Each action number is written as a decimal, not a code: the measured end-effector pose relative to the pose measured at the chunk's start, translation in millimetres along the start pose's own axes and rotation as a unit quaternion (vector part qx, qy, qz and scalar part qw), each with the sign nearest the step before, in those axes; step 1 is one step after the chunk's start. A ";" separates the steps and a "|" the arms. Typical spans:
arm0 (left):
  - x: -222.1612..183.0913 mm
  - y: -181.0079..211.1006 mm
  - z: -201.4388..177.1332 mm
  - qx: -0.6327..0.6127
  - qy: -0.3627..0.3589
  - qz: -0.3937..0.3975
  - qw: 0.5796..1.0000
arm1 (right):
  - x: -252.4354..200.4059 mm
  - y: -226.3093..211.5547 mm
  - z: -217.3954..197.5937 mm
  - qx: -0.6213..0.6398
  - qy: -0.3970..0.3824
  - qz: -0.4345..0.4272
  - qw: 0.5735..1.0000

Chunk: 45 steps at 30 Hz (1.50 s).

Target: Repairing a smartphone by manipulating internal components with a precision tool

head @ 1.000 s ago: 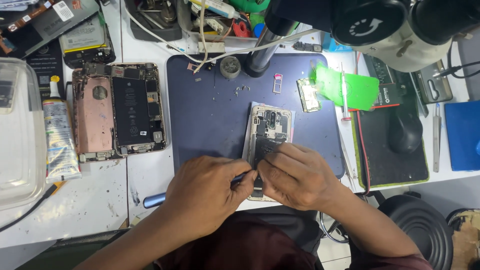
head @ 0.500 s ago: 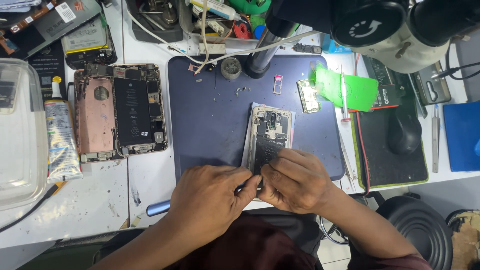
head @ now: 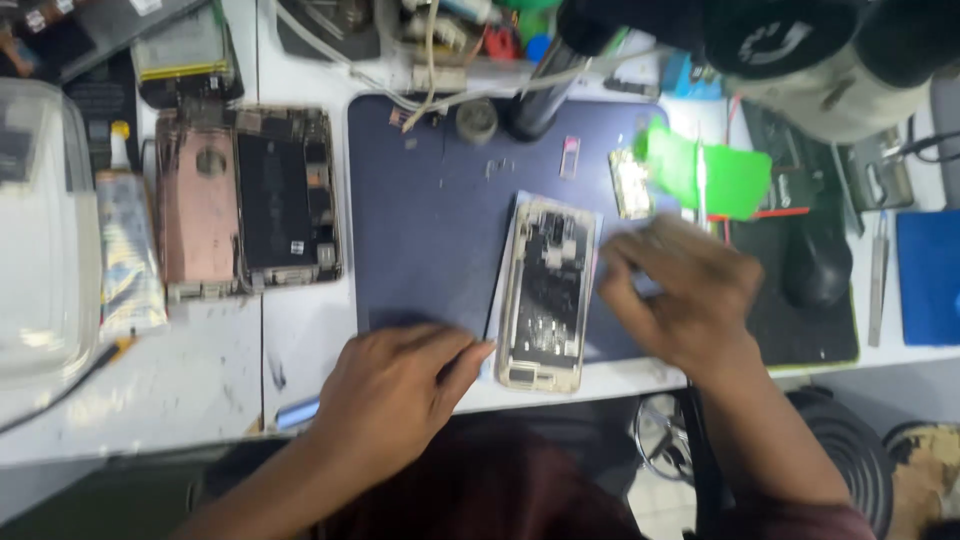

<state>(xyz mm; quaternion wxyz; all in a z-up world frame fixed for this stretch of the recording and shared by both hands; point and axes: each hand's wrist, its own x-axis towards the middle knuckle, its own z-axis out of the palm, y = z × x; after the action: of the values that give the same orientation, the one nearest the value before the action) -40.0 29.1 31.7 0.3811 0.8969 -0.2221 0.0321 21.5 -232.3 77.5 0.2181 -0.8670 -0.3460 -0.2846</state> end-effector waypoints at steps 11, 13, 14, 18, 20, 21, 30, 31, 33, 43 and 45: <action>15.0 0.3 -6.3 -0.092 0.017 0.034 0.995 | 41.5 8.9 28.5 0.081 -0.135 0.097 0.983; 17.5 3.5 -7.1 -0.109 0.010 0.030 0.994 | 41.9 -16.1 9.8 0.162 -0.178 0.136 0.961; 20.9 4.7 -7.1 -0.127 0.000 0.038 0.991 | 41.8 -28.2 -1.4 0.234 -0.213 0.177 0.932; 21.8 11.7 -4.7 -0.123 -0.021 0.041 0.991 | 26.0 -36.1 -7.7 0.276 -0.244 0.156 0.916; 19.4 14.2 -0.1 -0.094 -0.038 0.049 0.994 | 22.3 -39.9 -6.5 0.331 -0.206 0.136 0.911; 17.4 15.2 1.6 -0.094 -0.038 0.048 0.994 | 19.1 -42.1 -6.3 0.332 -0.206 0.136 0.910; 11.1 23.0 6.7 -0.040 -0.015 0.062 0.997 | 4.2 -53.5 -0.5 0.293 -0.151 0.170 0.929; 9.8 24.0 6.3 -0.023 -0.025 0.045 0.998 | 2.2 -55.1 1.6 0.310 -0.142 0.177 0.923; 10.0 23.7 6.6 -0.006 -0.032 0.032 0.999 | 0.0 -54.8 5.6 0.323 -0.131 0.181 0.920; 16.8 27.2 0.1 -0.048 -0.045 0.031 0.997 | 2.9 -50.4 -3.9 0.314 -0.134 0.239 0.909; 29.5 37.7 -7.9 -0.130 0.054 0.095 0.985 | 2.7 -49.6 -12.1 0.306 -0.095 0.263 0.910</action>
<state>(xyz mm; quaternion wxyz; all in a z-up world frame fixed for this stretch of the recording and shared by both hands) -28.5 0.6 69.2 0.5013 0.8115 -0.2873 0.0873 -17.0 -204.9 97.3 0.5061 -0.8401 -0.1947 -0.0137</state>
